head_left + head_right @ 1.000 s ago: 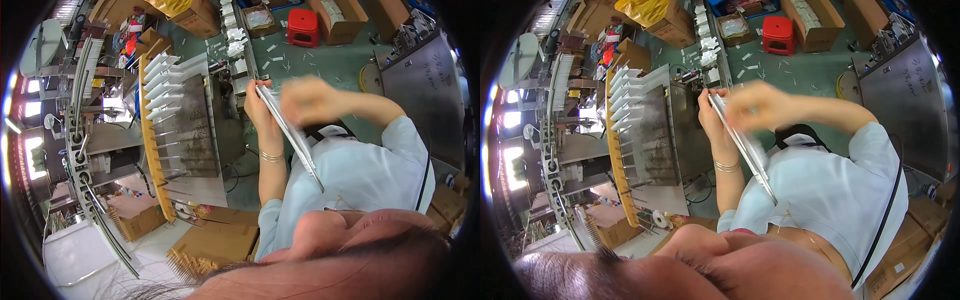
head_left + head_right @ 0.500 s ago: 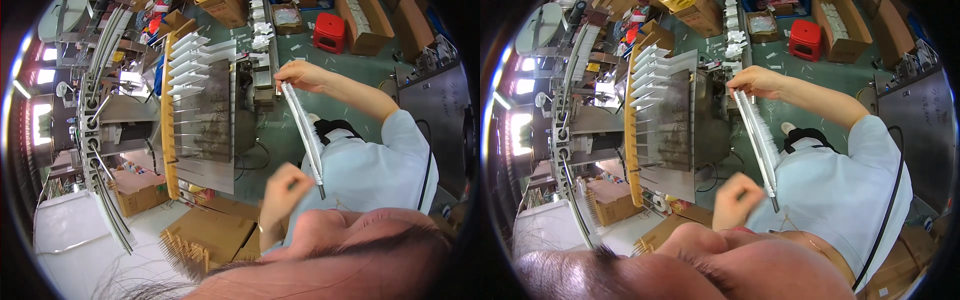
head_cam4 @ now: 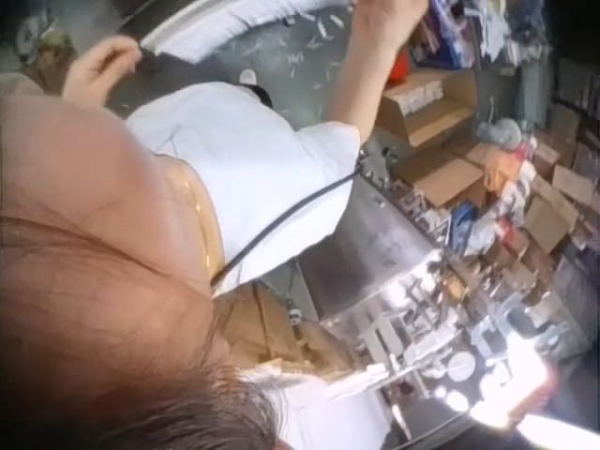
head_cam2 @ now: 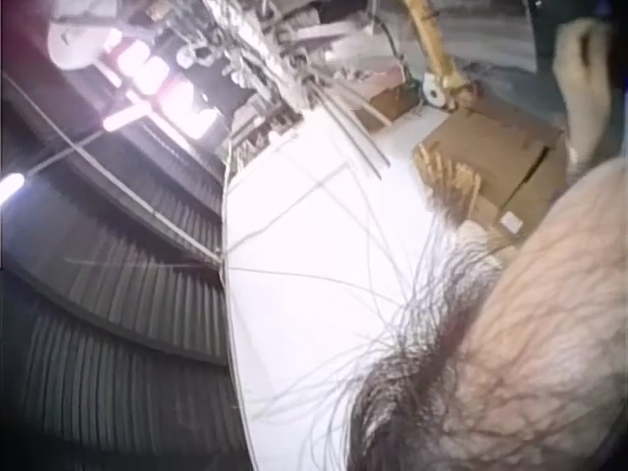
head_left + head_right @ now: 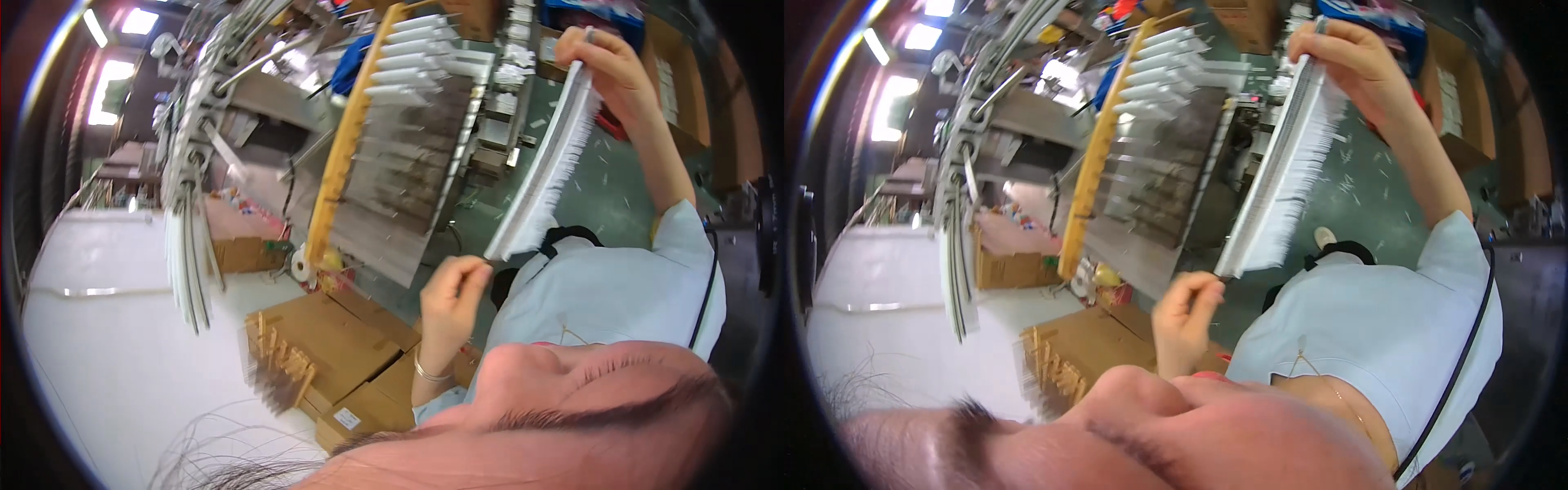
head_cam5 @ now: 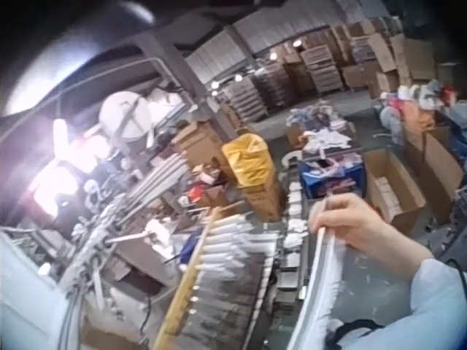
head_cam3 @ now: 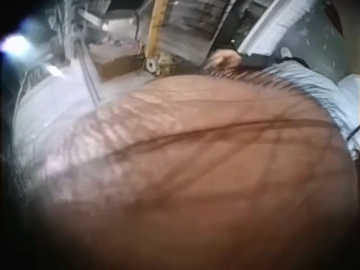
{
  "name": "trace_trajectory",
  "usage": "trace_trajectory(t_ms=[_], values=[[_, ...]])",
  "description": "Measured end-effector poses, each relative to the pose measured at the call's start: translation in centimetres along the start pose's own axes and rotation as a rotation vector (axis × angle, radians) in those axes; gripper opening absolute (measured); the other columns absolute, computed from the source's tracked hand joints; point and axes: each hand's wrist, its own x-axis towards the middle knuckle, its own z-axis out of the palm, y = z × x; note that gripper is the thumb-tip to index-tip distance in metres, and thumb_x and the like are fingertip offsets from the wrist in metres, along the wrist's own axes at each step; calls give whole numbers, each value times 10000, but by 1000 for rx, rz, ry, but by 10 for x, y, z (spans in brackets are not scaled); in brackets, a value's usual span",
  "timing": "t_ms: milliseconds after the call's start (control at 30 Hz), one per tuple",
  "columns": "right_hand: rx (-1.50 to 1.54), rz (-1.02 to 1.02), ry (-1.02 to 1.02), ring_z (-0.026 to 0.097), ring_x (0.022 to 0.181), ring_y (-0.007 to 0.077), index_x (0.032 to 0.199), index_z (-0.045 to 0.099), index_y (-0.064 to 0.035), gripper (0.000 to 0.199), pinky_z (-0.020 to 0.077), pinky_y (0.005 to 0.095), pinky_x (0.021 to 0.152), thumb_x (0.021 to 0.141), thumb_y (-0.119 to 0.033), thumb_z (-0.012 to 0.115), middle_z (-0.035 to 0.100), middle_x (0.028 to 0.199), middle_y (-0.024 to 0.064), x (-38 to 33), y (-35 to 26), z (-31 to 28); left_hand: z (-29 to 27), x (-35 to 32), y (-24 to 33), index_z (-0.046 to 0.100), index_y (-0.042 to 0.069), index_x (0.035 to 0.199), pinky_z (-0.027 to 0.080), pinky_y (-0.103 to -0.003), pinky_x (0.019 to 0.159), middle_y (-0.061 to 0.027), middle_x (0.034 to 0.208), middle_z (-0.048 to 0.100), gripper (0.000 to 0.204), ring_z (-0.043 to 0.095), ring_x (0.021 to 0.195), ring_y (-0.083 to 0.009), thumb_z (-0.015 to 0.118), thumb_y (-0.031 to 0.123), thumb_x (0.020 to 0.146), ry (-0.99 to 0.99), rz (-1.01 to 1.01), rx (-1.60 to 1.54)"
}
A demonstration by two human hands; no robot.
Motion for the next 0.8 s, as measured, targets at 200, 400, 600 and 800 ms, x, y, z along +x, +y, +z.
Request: trace_trajectory(t_ms=[200, 400, 600, 800], values=[[-11, -307, -250, 435, 774, 152, 814, 529, -38, 191, 322, 289, 695, 887, -215, 522, 478, 774, 46, -7, -29, 80, -78, -27, -13, 576, -26, 990, 452, -200, 680, -44, 819, 604, 137, 570, 731, -90, 577, -9, 854, 358, 119, -189], [-151, -345, -274, 379, 667, 137, 834, 547, -89, 191, 284, 290, 613, 885, -272, 521, 470, 715, 33, -69, -60, 118, -137, -37, -10, 567, -39, 1001, 460, -196, 651, -63, 821, 608, 170, 574, 708, -89, 599, -25, 835, 168, 327, -342], [-278, -365, -251, 423, 612, 140, 855, 586, -74, 208, 304, 285, 578, 874, -272, 525, 511, 664, 33, -123, -96, 175, -191, -44, 4, 583, -44, 982, 460, -191, 653, -45, 874, 590, 132, 555, 719, -76, 575, -39, 850, 162, 462, -311], [-516, -695, -333, 480, 643, 165, 948, 600, -10, 268, 342, 295, 558, 883, -255, 514, 578, 749, 101, -132, -104, 246, -236, -39, -1, 611, -48, 945, 458, -194, 649, -62, 913, 591, 105, 558, 733, -90, 584, -36, 844, 342, 629, -257]])
